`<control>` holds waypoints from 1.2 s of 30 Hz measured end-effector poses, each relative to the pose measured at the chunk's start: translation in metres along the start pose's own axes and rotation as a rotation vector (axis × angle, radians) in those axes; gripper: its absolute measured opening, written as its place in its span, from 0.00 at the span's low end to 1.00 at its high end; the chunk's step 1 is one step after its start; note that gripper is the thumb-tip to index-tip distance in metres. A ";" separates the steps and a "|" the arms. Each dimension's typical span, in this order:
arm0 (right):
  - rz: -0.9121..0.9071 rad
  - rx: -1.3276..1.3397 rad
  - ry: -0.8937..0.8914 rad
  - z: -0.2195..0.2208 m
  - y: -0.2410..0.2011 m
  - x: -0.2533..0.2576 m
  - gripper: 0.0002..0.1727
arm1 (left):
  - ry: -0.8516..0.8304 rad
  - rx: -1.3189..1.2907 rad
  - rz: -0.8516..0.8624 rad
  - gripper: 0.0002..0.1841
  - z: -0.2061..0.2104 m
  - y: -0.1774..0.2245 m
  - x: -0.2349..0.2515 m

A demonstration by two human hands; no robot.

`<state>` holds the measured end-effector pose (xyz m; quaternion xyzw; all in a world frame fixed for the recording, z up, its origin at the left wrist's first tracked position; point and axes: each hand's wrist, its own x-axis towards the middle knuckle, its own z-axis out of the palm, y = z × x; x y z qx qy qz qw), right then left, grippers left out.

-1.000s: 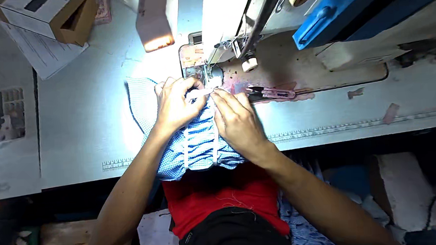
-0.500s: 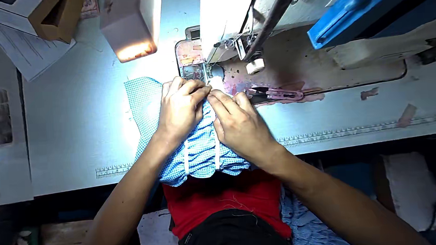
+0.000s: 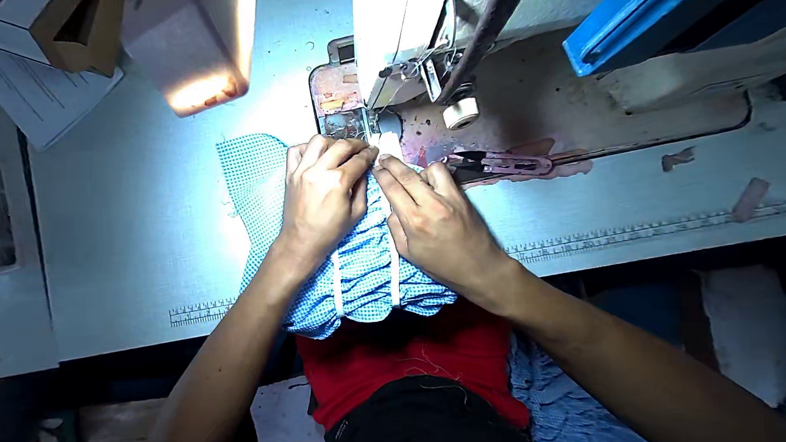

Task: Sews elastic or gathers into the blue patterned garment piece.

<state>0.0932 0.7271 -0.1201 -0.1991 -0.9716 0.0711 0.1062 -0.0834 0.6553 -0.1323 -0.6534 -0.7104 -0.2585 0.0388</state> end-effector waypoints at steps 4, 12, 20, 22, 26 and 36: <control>-0.007 0.013 -0.001 0.001 0.002 0.001 0.25 | -0.018 0.117 -0.054 0.15 0.001 0.004 0.002; -0.027 0.036 0.003 -0.001 0.007 0.003 0.25 | -0.010 0.140 -0.016 0.17 0.001 0.007 0.000; 0.015 0.024 -0.026 -0.003 0.006 0.009 0.28 | -0.018 0.186 -0.133 0.18 0.007 0.012 0.007; 0.013 0.045 -0.021 -0.004 0.004 0.006 0.27 | -0.053 0.207 -0.148 0.19 0.006 0.014 0.006; -0.039 0.066 -0.001 -0.005 0.003 -0.005 0.25 | -0.051 0.134 -0.098 0.17 -0.004 0.027 -0.011; -0.032 0.024 -0.008 0.001 0.011 0.010 0.26 | -0.060 0.279 -0.185 0.20 0.010 0.025 0.002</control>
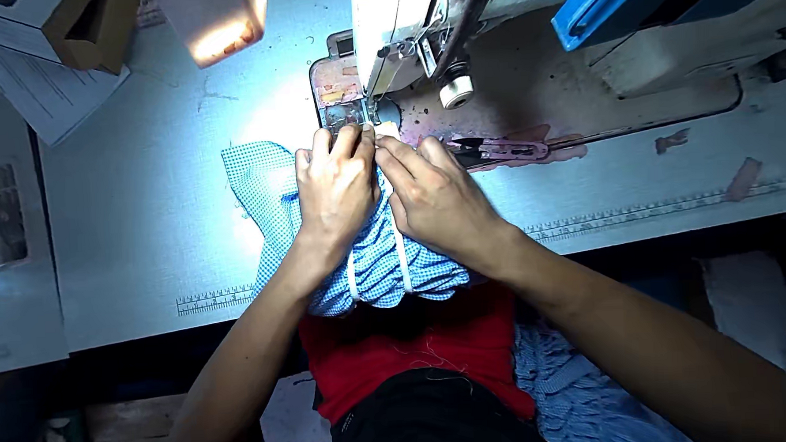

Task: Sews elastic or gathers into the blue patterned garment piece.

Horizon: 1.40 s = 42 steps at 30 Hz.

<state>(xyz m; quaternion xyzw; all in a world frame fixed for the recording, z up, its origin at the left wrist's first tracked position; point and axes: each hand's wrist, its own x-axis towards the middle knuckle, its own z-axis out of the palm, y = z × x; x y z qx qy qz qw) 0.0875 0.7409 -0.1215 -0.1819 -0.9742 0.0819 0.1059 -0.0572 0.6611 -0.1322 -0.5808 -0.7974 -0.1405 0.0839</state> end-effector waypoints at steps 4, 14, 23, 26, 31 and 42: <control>0.034 -0.029 -0.010 -0.001 -0.002 0.002 0.28 | 0.095 -0.159 -0.013 0.15 0.005 -0.005 0.002; 0.065 -0.056 0.003 -0.001 -0.005 0.003 0.26 | 0.105 -0.227 -0.011 0.16 0.007 -0.008 0.006; 0.092 -0.044 0.004 0.002 -0.007 0.003 0.27 | 0.075 -0.261 0.006 0.15 0.005 -0.011 0.007; 0.106 -0.037 -0.007 0.001 -0.008 0.004 0.26 | 0.073 -0.276 0.020 0.15 0.005 -0.013 0.007; 0.109 0.030 0.002 0.000 -0.003 0.005 0.27 | 0.102 -0.344 0.051 0.14 0.004 -0.017 0.007; 0.292 0.127 0.183 -0.008 0.006 -0.021 0.20 | -0.021 -0.218 0.379 0.22 -0.016 -0.030 -0.011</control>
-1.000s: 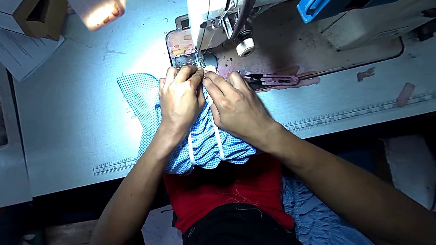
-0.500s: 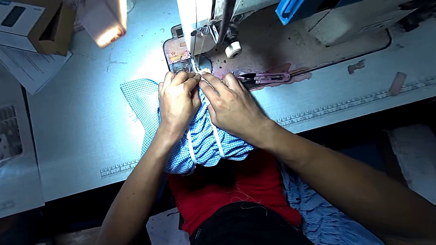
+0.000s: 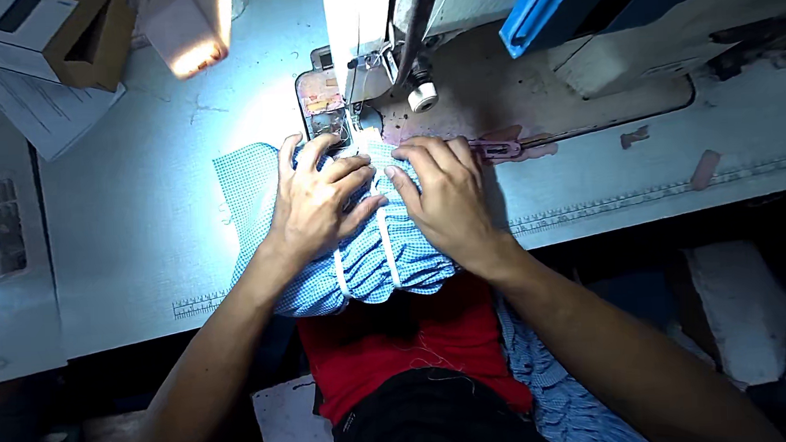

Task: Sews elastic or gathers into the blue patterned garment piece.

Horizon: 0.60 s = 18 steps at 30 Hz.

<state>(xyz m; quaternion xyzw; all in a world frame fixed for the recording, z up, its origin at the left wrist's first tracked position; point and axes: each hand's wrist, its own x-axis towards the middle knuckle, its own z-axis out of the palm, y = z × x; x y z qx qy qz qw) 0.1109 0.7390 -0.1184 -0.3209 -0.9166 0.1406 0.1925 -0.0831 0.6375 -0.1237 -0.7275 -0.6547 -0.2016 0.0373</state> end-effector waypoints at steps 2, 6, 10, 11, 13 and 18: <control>0.010 0.030 -0.001 0.004 0.002 0.012 0.16 | 0.043 -0.023 0.015 0.14 0.001 0.002 0.001; 0.005 0.030 0.010 0.008 0.003 0.033 0.15 | 0.113 -0.141 0.177 0.09 0.005 0.005 -0.004; -0.070 -0.039 0.026 0.012 0.003 0.036 0.15 | 0.077 -0.272 0.186 0.09 0.005 0.014 -0.019; -0.073 -0.048 0.023 0.012 0.003 0.036 0.16 | 0.054 -0.280 0.155 0.10 0.006 0.014 -0.021; -0.070 -0.068 0.025 0.012 0.002 0.036 0.15 | 0.025 -0.281 0.133 0.11 0.007 0.013 -0.020; -0.059 -0.076 0.041 0.013 0.002 0.040 0.14 | 0.051 -0.298 0.146 0.11 0.008 0.011 -0.016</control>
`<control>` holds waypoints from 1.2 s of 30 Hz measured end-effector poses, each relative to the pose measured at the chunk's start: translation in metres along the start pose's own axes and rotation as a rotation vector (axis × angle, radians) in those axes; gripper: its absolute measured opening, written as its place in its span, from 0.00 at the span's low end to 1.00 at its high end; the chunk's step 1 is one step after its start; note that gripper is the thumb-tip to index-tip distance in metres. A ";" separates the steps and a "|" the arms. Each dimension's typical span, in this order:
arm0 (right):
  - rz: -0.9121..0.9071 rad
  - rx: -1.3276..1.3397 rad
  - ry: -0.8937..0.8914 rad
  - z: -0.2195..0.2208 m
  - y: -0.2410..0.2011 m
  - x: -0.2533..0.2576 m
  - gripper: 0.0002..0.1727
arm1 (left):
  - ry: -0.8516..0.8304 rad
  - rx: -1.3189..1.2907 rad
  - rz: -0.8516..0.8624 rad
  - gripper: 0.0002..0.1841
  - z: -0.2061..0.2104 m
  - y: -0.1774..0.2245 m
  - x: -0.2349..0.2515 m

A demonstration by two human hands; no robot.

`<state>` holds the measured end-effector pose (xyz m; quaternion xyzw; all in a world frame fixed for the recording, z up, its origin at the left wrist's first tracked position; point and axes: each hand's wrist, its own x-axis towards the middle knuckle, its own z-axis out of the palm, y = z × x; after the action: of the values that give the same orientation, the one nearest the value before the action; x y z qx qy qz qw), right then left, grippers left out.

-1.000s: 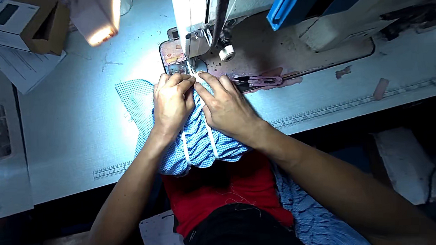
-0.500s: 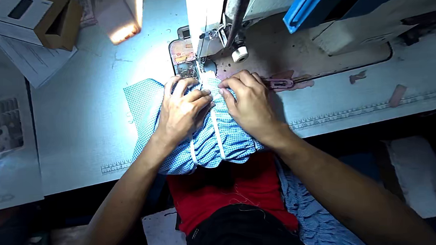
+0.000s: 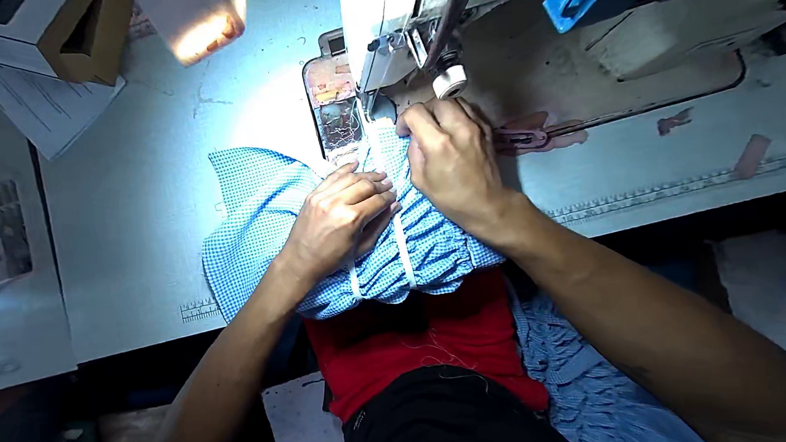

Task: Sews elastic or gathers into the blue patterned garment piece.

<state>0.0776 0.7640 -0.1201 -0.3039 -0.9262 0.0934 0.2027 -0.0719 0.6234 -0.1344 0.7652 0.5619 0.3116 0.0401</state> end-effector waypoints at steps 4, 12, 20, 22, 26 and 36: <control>-0.014 -0.007 -0.030 0.001 0.004 0.005 0.14 | -0.004 0.002 -0.009 0.11 -0.001 -0.002 0.002; -0.078 -0.057 -0.065 0.001 0.004 0.015 0.14 | 0.014 0.018 0.012 0.11 -0.004 -0.013 0.010; -0.122 -0.053 -0.160 -0.013 0.005 0.007 0.16 | 0.011 -0.010 0.042 0.20 -0.007 -0.015 0.009; -0.171 -0.036 -0.118 -0.008 0.006 0.007 0.14 | 0.005 0.010 0.026 0.21 -0.007 -0.013 0.010; -0.123 -0.087 -0.164 -0.012 0.008 0.002 0.21 | -0.043 0.101 -0.033 0.20 -0.009 -0.004 0.011; -0.152 -0.102 -0.168 -0.015 0.010 -0.005 0.22 | -0.113 0.138 -0.101 0.23 -0.009 0.024 0.006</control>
<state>0.0932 0.7696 -0.1113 -0.2337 -0.9638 0.0558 0.1153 -0.0558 0.6174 -0.1147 0.7532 0.6167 0.2263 0.0345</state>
